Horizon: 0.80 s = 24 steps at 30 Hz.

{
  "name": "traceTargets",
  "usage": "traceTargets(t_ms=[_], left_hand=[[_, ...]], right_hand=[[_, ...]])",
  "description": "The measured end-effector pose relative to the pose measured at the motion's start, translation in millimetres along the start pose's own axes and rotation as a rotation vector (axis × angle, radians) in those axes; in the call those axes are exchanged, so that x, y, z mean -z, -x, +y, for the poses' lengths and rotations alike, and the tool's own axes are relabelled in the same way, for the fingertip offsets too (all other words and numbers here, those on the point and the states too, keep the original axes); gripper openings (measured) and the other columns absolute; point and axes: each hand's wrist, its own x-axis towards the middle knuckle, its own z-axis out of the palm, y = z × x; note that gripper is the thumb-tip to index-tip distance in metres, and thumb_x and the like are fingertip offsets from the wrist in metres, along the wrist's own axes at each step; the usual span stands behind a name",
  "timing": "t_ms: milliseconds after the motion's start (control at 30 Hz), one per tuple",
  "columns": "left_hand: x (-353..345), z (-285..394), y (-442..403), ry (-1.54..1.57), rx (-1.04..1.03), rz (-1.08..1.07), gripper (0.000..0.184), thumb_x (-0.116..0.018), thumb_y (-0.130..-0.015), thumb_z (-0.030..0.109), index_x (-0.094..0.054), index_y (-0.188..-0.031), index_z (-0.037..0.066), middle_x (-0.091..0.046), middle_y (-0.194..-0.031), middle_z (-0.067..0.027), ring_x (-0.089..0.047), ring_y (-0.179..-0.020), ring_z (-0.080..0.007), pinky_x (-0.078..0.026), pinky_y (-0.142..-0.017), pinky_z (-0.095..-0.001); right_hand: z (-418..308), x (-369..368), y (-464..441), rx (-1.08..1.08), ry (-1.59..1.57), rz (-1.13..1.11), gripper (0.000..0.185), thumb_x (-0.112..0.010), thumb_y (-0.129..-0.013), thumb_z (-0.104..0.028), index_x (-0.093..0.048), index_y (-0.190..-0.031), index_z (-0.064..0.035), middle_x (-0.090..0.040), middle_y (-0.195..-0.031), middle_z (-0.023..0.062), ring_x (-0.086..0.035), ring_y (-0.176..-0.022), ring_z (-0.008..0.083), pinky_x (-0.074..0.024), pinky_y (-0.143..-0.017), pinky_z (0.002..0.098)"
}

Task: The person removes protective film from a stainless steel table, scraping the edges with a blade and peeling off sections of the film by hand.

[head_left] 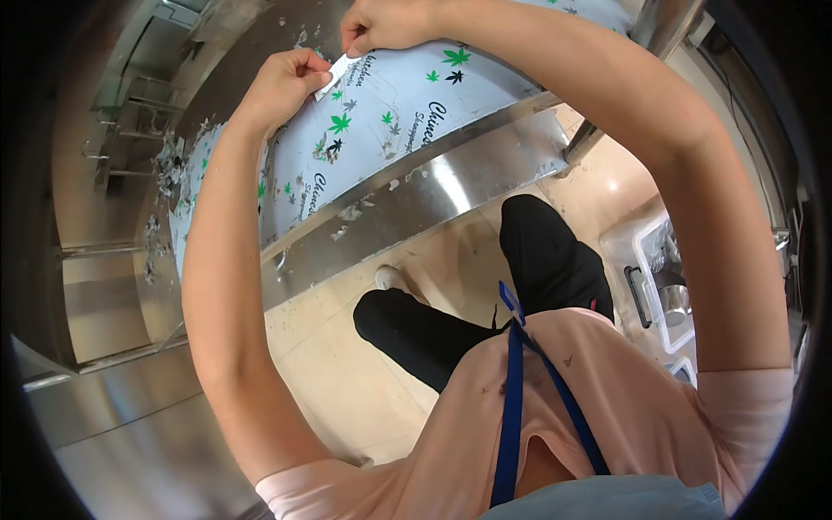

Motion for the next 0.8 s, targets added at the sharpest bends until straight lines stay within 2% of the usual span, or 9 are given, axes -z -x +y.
traceTargets(t_ms=[100, 200, 233, 400, 467, 600, 633, 667, 800], left_hand=[[7, -2, -14, 0.007, -0.067, 0.051, 0.008, -0.061, -0.082, 0.006, -0.064, -0.087, 0.000, -0.059, -0.076, 0.0001, -0.049, -0.068, -0.0079, -0.041, -0.063, -0.0233], [8, -12, -27, -0.003, -0.082, 0.067, 0.009, -0.060, -0.084, 0.008, -0.064, -0.088, 0.001, -0.060, -0.077, 0.0011, -0.050, -0.071, -0.0078, -0.041, -0.066, -0.0240], [7, -13, -28, -0.007, -0.063, 0.077, 0.010, -0.060, -0.084, 0.008, -0.065, -0.089, 0.001, -0.060, -0.077, 0.0010, -0.050, -0.071, -0.0078, -0.042, -0.067, -0.0242], [6, -16, -29, 0.029, 0.015, 0.057, 0.013, -0.062, -0.083, 0.010, -0.067, -0.092, 0.003, -0.062, -0.079, -0.0001, -0.053, -0.072, -0.0091, -0.044, -0.069, -0.0253], [4, -17, -30, -0.025, -0.077, 0.141, 0.014, -0.062, -0.083, 0.011, -0.066, -0.093, 0.002, -0.063, -0.079, -0.0014, -0.055, -0.073, -0.0097, -0.044, -0.069, -0.0251], [-2, 1, -17, -0.103, -0.212, 0.446, 0.018, -0.062, -0.082, 0.011, -0.064, -0.097, 0.000, -0.063, -0.079, -0.0038, -0.057, -0.074, -0.0109, -0.046, -0.070, -0.0250], [-7, 7, -8, -0.101, -0.262, 0.313, 0.022, -0.062, -0.082, 0.009, -0.060, -0.101, -0.001, -0.063, -0.081, -0.0046, -0.058, -0.076, -0.0115, -0.046, -0.070, -0.0250], [-12, 14, -1, 0.004, -0.185, 0.167, 0.028, -0.064, -0.080, 0.007, -0.056, -0.105, -0.002, -0.062, -0.083, -0.0049, -0.058, -0.079, -0.0109, -0.047, -0.070, -0.0249], [-22, 19, 5, -0.096, -0.214, 0.163, 0.035, -0.066, -0.079, 0.006, -0.051, -0.109, -0.002, -0.064, -0.084, -0.0075, -0.060, -0.076, -0.0134, -0.049, -0.071, -0.0267]], right_hand=[[9, -3, -6, -0.018, -0.087, 0.118, 0.013, -0.064, -0.073, -0.010, -0.068, -0.083, -0.0018, -0.067, -0.078, 0.0159, -0.064, -0.073, 0.0263, -0.0500, -0.068, 0.0347], [5, -12, -9, 0.018, 0.072, 0.211, 0.012, -0.063, -0.073, -0.009, -0.066, -0.082, -0.0010, -0.066, -0.076, 0.0165, -0.063, -0.071, 0.0273, -0.0497, -0.068, 0.0346], [1, -11, -4, 0.007, 0.058, 0.212, 0.012, -0.061, -0.072, -0.008, -0.066, -0.081, -0.0014, -0.065, -0.076, 0.0180, -0.064, -0.073, 0.0292, -0.0497, -0.068, 0.0358], [-11, -9, 5, -0.078, 0.193, 0.136, 0.015, -0.060, -0.080, -0.016, -0.066, -0.091, -0.0079, -0.067, -0.088, 0.0103, -0.063, -0.088, 0.0265, -0.0481, -0.078, 0.0381], [-12, -6, 5, -0.124, 0.153, 0.107, 0.016, -0.059, -0.078, -0.015, -0.067, -0.092, -0.0093, -0.067, -0.090, 0.0102, -0.063, -0.090, 0.0263, -0.0480, -0.079, 0.0378], [12, -15, -2, -0.168, 0.033, 0.528, 0.012, -0.058, -0.074, -0.008, -0.066, -0.081, -0.0023, -0.064, -0.078, 0.0202, -0.064, -0.078, 0.0343, -0.0496, -0.072, 0.0404], [12, -15, -2, -0.194, 0.056, 0.599, 0.012, -0.058, -0.074, -0.008, -0.066, -0.081, -0.0024, -0.064, -0.078, 0.0205, -0.063, -0.080, 0.0355, -0.0495, -0.074, 0.0414], [12, -16, -1, -0.223, 0.077, 0.670, 0.012, -0.057, -0.074, -0.009, -0.066, -0.081, -0.0025, -0.064, -0.079, 0.0208, -0.063, -0.081, 0.0367, -0.0493, -0.075, 0.0425], [3, -17, 2, -0.268, 0.048, 0.632, 0.013, -0.058, -0.074, -0.010, -0.067, -0.079, -0.0021, -0.064, -0.080, 0.0210, -0.062, -0.082, 0.0380, -0.0492, -0.076, 0.0435]])
